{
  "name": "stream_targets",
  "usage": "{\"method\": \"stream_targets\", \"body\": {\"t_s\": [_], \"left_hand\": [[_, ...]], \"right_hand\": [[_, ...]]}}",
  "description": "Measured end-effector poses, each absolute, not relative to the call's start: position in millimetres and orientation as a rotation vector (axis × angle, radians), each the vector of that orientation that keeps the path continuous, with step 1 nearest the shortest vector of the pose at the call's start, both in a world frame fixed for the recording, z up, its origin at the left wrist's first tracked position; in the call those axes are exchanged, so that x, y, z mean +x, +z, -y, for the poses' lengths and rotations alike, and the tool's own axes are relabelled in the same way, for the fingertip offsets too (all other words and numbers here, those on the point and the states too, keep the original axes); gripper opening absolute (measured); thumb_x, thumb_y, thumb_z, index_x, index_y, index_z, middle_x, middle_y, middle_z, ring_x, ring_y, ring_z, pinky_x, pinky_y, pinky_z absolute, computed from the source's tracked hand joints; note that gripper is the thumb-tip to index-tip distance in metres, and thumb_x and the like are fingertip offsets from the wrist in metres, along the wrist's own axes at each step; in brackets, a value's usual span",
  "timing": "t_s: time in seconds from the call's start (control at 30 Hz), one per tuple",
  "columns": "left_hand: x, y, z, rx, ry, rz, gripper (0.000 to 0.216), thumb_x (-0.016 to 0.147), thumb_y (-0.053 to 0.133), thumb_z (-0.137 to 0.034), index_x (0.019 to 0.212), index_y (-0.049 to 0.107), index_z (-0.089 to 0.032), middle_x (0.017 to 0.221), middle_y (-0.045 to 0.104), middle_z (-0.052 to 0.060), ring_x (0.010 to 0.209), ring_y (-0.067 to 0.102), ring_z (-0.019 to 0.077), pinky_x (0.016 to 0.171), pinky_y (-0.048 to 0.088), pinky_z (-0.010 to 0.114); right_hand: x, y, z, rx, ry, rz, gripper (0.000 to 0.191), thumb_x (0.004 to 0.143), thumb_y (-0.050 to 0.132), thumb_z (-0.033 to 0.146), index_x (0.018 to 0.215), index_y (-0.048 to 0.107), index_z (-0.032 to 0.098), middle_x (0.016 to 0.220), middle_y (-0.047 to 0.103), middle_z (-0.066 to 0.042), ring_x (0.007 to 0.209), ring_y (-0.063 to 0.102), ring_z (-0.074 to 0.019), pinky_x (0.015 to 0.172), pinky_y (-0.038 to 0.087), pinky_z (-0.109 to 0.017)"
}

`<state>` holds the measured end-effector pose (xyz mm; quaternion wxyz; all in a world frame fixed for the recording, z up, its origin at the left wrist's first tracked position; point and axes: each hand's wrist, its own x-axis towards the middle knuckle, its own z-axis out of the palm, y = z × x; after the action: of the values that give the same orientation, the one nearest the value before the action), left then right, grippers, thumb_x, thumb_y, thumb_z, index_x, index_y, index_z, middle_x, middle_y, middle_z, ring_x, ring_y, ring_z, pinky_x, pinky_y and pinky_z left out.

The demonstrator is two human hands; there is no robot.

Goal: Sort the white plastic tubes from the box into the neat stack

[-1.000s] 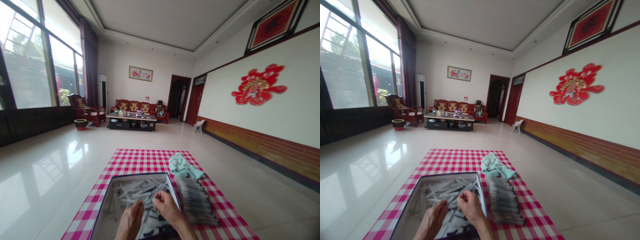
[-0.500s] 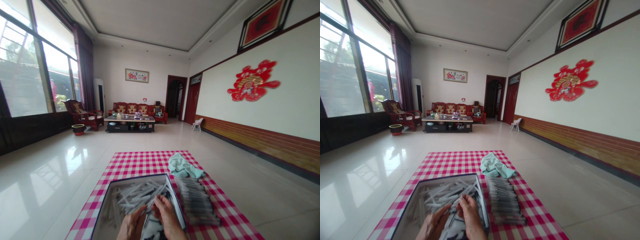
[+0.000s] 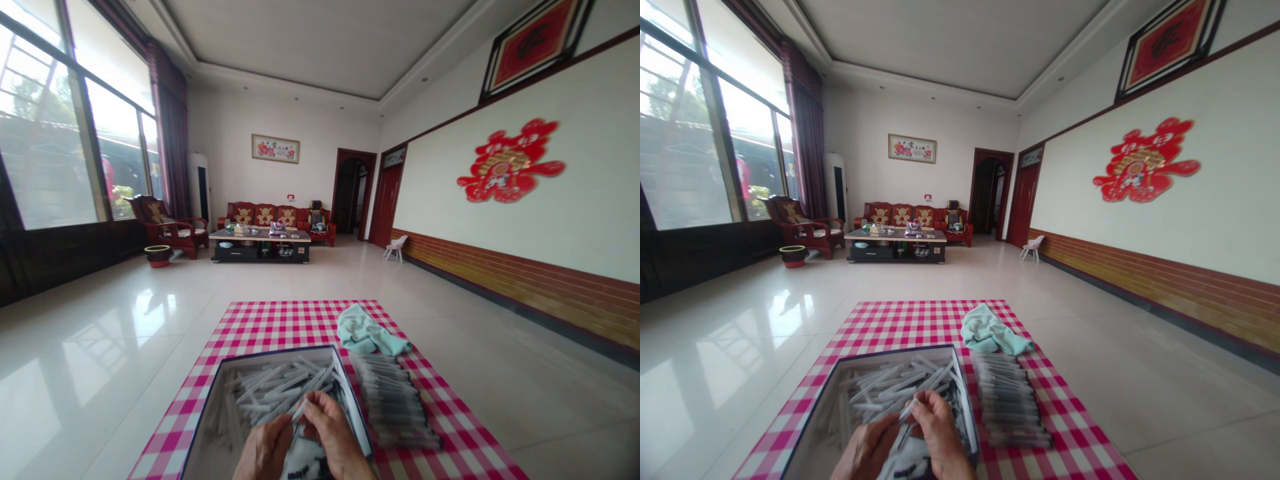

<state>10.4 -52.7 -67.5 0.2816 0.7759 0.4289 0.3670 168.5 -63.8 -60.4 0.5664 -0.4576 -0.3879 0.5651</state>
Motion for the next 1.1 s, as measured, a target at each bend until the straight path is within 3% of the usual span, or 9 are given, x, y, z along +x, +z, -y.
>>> {"method": "stream_targets", "body": {"t_s": [0.1, 0.27, 0.63, 1.1], "left_hand": [[10.4, -69.5, 51.0, 1.979, 0.972, -1.137, 0.041, 0.085, 0.047, -0.050, 0.060, 0.061, -0.021, 0.052, 0.058, -0.001, 0.049, 0.052, 0.0130, 0.049, 0.038, 0.020], [9.0, -74.3, 50.0, 1.978, 0.996, -1.125, 0.042, 0.085, 0.048, -0.051, 0.056, 0.058, -0.022, 0.050, 0.056, -0.001, 0.047, 0.049, 0.0129, 0.049, 0.036, 0.021], [12.1, -75.0, 58.6, 2.372, 0.845, -1.426, 0.033, 0.094, 0.036, -0.028, 0.073, 0.061, -0.024, 0.062, 0.068, 0.002, 0.058, 0.066, 0.0137, 0.052, 0.038, 0.018], [15.2, -77.0, 55.7, 2.532, 0.653, -1.545, 0.030, 0.091, 0.033, -0.018, 0.086, 0.062, -0.025, 0.077, 0.070, 0.001, 0.069, 0.069, 0.0134, 0.056, 0.044, 0.017]], "right_hand": [[167.9, -59.5, 63.8, -1.057, 1.362, 0.880, 0.031, 0.066, 0.074, 0.036, 0.090, 0.065, 0.018, 0.081, 0.066, 0.000, 0.070, 0.061, -0.0141, 0.066, 0.047, -0.025], [166.0, -57.5, 64.0, -1.076, 1.365, 0.892, 0.031, 0.063, 0.076, 0.039, 0.081, 0.067, 0.016, 0.065, 0.063, 0.002, 0.058, 0.057, -0.0111, 0.062, 0.046, -0.024], [165.6, -59.9, 62.7, -1.174, 1.380, 0.845, 0.038, 0.057, 0.077, 0.047, 0.075, 0.067, 0.015, 0.055, 0.059, 0.003, 0.049, 0.054, -0.0091, 0.053, 0.042, -0.021], [164.7, -62.7, 59.4, -1.223, 1.433, 0.772, 0.041, 0.055, 0.079, 0.049, 0.071, 0.062, 0.015, 0.055, 0.060, 0.003, 0.049, 0.056, -0.0103, 0.054, 0.044, -0.023]]}}
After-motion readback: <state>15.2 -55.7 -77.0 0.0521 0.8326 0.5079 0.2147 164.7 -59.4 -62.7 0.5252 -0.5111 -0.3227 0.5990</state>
